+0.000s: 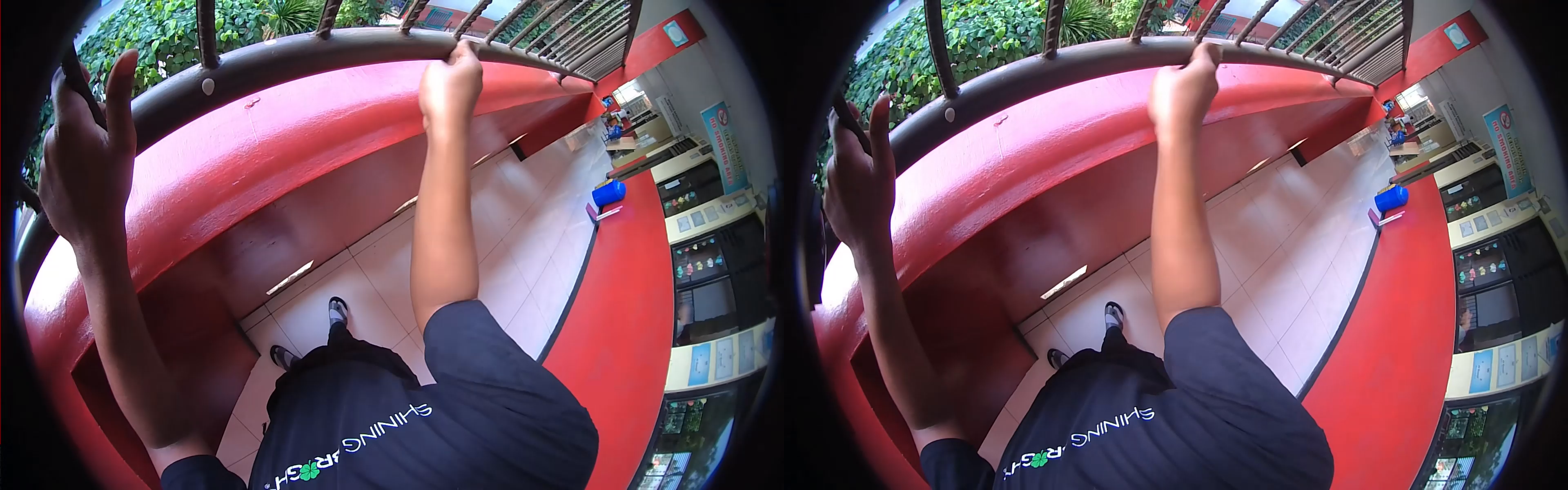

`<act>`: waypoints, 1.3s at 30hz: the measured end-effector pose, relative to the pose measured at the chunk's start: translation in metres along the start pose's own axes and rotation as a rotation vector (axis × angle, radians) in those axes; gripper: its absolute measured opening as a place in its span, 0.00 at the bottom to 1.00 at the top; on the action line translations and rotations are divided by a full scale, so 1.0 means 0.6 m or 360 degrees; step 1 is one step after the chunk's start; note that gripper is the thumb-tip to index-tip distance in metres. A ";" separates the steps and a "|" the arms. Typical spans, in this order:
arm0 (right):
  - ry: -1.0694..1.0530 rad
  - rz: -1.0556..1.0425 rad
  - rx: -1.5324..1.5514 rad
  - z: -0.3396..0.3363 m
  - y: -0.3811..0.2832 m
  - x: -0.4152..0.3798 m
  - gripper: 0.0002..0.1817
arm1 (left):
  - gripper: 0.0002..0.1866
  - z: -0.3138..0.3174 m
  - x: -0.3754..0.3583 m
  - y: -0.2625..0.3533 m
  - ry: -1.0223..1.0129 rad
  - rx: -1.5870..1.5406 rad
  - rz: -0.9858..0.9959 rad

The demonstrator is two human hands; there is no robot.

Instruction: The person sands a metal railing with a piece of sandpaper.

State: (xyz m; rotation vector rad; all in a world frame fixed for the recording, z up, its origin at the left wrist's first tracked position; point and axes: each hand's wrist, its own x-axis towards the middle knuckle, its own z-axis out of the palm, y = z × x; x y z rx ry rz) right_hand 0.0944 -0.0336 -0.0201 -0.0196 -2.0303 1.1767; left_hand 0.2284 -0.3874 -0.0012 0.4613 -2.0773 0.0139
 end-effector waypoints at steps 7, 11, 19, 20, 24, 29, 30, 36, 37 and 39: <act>0.0192 0.0006 -0.0137 -0.003 0.042 0.052 0.24 | 0.46 0.025 -0.005 -0.032 0.0031 0.0062 0.0084; 0.0112 -0.0334 -0.0179 0.013 0.006 -0.019 0.26 | 0.48 0.036 -0.001 -0.038 0.0142 0.0000 0.0069; 0.0182 -0.0060 0.0012 0.014 0.064 0.029 0.22 | 0.47 0.057 -0.007 -0.059 0.0120 0.0040 0.0054; 0.0144 -0.0090 -0.0099 0.011 0.043 0.006 0.22 | 0.46 0.060 -0.009 -0.060 0.0222 0.0008 0.0106; -0.0071 0.0168 0.0200 -0.028 0.085 0.092 0.24 | 0.42 0.046 -0.011 -0.063 0.0115 0.0120 0.0158; 0.0107 -0.0098 0.0256 -0.014 0.071 0.032 0.34 | 0.32 0.047 -0.020 -0.085 -0.0261 0.0604 0.0299; 0.0055 -0.0053 0.0345 -0.014 0.084 0.027 0.33 | 0.27 0.047 -0.014 -0.098 -0.0292 0.0384 0.0123; 0.0101 0.0096 0.0068 -0.042 0.132 0.121 0.21 | 0.44 -0.014 -0.006 0.003 0.0132 0.0034 0.0215; 0.0167 0.0079 0.0299 -0.034 0.158 0.140 0.20 | 0.44 -0.014 -0.006 0.006 0.0132 0.0032 0.0209; -0.0014 0.0085 0.0056 -0.037 0.101 0.081 0.20 | 0.44 -0.018 -0.007 0.006 0.0124 0.0053 0.0175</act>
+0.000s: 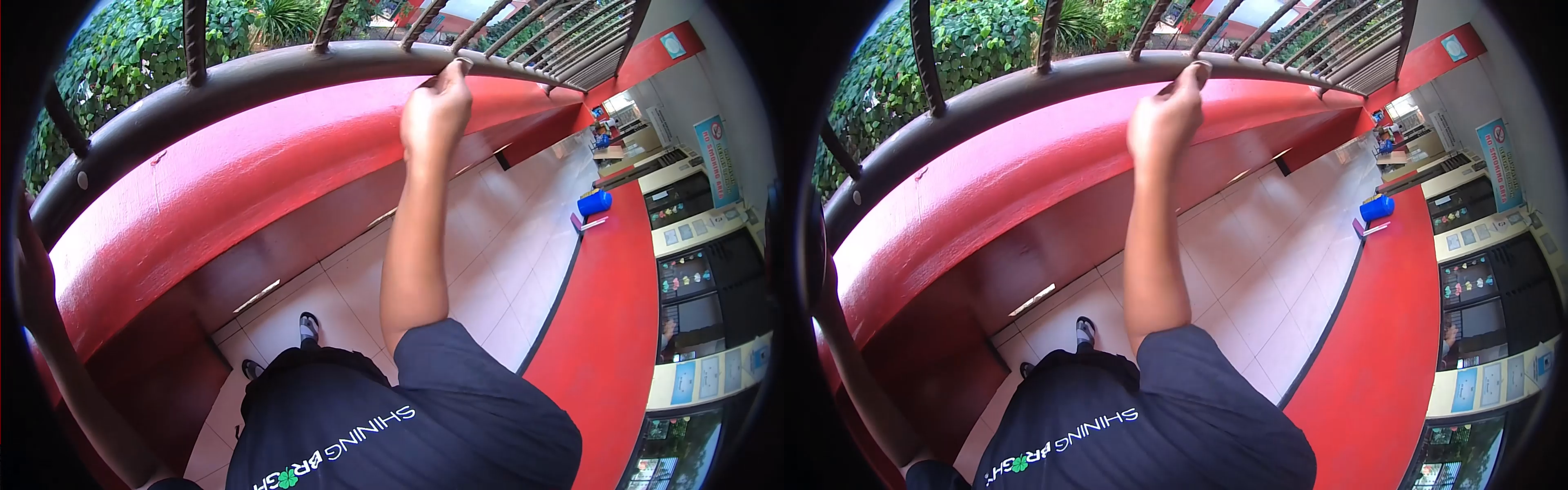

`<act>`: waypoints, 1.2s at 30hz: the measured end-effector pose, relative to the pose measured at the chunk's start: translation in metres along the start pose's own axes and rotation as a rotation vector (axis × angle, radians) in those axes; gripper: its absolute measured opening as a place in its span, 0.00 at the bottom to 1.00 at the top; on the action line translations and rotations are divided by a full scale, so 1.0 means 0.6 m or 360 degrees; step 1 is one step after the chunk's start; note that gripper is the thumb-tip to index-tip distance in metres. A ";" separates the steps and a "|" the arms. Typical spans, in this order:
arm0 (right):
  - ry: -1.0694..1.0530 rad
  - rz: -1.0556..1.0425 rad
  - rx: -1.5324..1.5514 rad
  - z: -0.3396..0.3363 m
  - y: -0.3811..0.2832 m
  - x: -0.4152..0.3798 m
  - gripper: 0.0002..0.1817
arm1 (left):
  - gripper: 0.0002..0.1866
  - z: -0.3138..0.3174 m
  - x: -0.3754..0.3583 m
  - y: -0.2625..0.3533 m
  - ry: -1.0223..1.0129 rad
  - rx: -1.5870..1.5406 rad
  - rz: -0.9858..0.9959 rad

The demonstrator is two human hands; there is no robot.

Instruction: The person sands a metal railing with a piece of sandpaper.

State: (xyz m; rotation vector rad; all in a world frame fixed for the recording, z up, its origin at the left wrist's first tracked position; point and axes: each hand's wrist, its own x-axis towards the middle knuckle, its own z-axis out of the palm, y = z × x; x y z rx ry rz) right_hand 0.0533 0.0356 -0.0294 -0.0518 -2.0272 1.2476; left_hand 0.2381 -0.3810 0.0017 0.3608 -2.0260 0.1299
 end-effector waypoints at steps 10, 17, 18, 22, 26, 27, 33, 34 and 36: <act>0.0065 -0.0286 -0.0049 0.019 -0.011 -0.029 0.15 | 0.41 0.008 -0.018 0.001 -0.0223 0.0149 -0.0291; 0.0031 -0.0289 -0.0128 0.032 -0.091 -0.100 0.29 | 0.39 0.042 -0.031 -0.058 -0.0380 0.0232 -0.0364; 0.0045 -0.0109 -0.0358 0.030 -0.065 -0.053 0.29 | 0.39 0.043 -0.030 -0.063 -0.0348 0.0217 -0.0308; -0.0027 -0.0078 -0.0337 0.004 -0.059 -0.003 0.30 | 0.36 0.044 -0.029 -0.084 -0.0230 0.0179 -0.0083; 0.0056 -0.0451 -0.0314 0.039 -0.091 -0.120 0.31 | 0.35 0.051 -0.019 -0.088 -0.0119 0.0158 0.0099; 0.0043 -0.0268 -0.0159 0.035 -0.090 -0.105 0.31 | 0.31 0.051 -0.021 -0.078 -0.0209 0.0226 0.0061; 0.0057 -0.0388 -0.0182 0.078 -0.146 -0.202 0.31 | 0.38 0.060 -0.019 -0.065 -0.0006 0.0002 -0.0011; 0.0264 -0.0788 -0.0285 0.102 -0.134 -0.230 0.32 | 0.37 0.052 -0.012 -0.043 0.0281 -0.0088 0.0117; 0.0057 -0.0331 0.0016 0.095 -0.148 -0.235 0.27 | 0.37 0.033 -0.010 -0.033 0.0047 -0.0017 0.0024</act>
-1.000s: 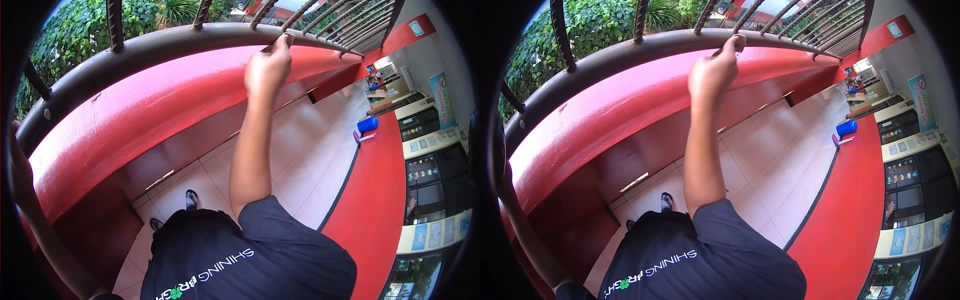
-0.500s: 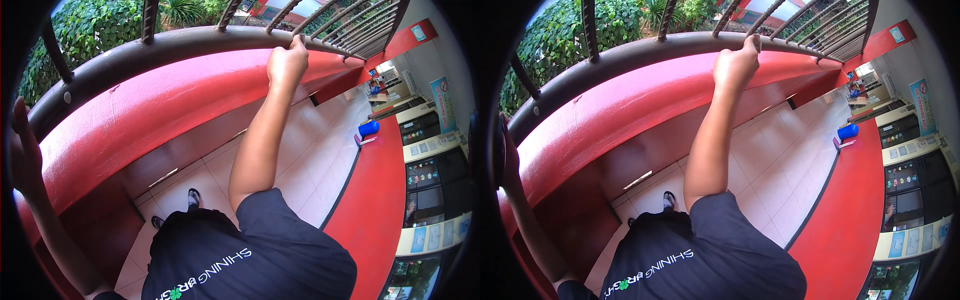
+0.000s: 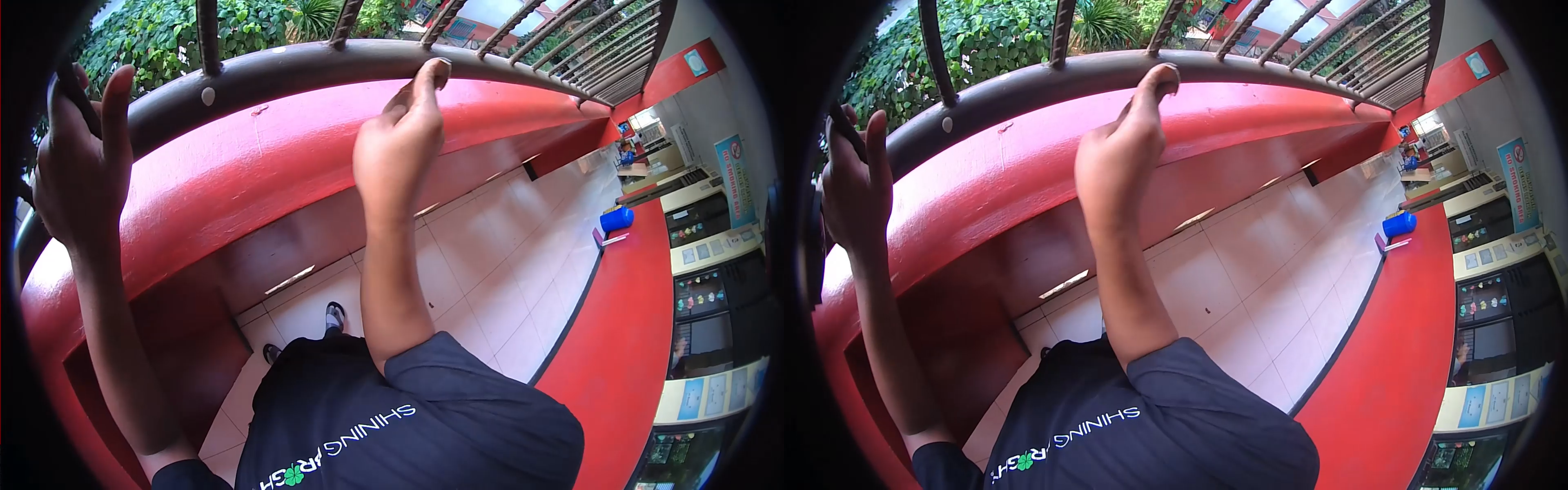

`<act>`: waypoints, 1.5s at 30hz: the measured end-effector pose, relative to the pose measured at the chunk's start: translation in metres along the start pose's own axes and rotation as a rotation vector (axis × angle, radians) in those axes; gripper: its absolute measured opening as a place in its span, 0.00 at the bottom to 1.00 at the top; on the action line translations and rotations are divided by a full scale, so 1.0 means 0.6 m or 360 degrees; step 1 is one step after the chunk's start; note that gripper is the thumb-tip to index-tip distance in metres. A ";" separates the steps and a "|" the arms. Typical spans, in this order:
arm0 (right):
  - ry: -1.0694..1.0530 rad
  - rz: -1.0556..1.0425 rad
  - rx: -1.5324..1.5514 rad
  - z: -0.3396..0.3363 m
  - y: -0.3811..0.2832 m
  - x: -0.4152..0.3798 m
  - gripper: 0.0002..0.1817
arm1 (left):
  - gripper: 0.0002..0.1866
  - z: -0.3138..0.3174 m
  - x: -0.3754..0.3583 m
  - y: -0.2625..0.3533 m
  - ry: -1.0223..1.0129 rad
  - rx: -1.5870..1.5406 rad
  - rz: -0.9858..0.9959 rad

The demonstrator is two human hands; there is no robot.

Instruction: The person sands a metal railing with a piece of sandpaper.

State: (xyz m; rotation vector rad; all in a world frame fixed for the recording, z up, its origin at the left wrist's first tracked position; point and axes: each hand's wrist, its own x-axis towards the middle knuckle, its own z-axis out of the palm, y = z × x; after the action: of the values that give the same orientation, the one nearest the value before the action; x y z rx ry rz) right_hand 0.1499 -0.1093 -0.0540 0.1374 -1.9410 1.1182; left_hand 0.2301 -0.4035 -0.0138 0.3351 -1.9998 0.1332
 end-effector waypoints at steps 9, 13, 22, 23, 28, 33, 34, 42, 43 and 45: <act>-0.0179 -0.0095 0.0139 0.023 -0.097 -0.078 0.29 | 0.47 -0.027 0.011 0.035 -0.0153 -0.0176 -0.0055; -0.0120 0.0183 0.0049 -0.010 -0.105 -0.025 0.29 | 0.51 -0.025 0.010 0.036 -0.0069 -0.0022 0.0014; -0.0094 -0.0182 -0.0140 0.024 -0.111 -0.058 0.37 | 0.45 -0.038 0.013 0.049 -0.0180 -0.0060 -0.0062; -0.0034 -0.0111 -0.0125 0.020 -0.080 -0.032 0.37 | 0.44 -0.039 0.011 0.048 -0.0171 -0.0089 -0.0055; -0.0426 -0.0485 -0.0065 0.019 -0.163 -0.121 0.42 | 0.46 -0.040 0.011 0.053 -0.0114 -0.0038 -0.0073; -0.0399 -0.0512 -0.0114 0.003 -0.131 -0.095 0.40 | 0.47 -0.040 0.011 0.051 -0.0124 -0.0060 -0.0048; -0.0403 -0.0508 -0.0104 0.003 -0.138 -0.103 0.40 | 0.47 -0.040 0.009 0.051 -0.0108 -0.0077 -0.0041; -0.0369 -0.0734 -0.0422 0.000 -0.113 -0.061 0.38 | 0.50 -0.045 0.008 0.051 -0.0114 -0.0108 -0.0044; -0.0428 -0.0670 -0.0346 0.002 -0.131 -0.076 0.37 | 0.50 -0.048 0.010 0.051 -0.0127 -0.0132 -0.0040; -0.0545 -0.0709 -0.0276 0.002 -0.157 -0.106 0.35 | 0.50 -0.048 0.009 0.051 -0.0099 -0.0166 -0.0020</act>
State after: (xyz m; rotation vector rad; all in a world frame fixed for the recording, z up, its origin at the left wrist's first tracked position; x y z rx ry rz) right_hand 0.2331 -0.1849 -0.0389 0.6682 -2.1515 0.6585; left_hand 0.2437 -0.3682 0.0052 0.2877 -2.0574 0.0106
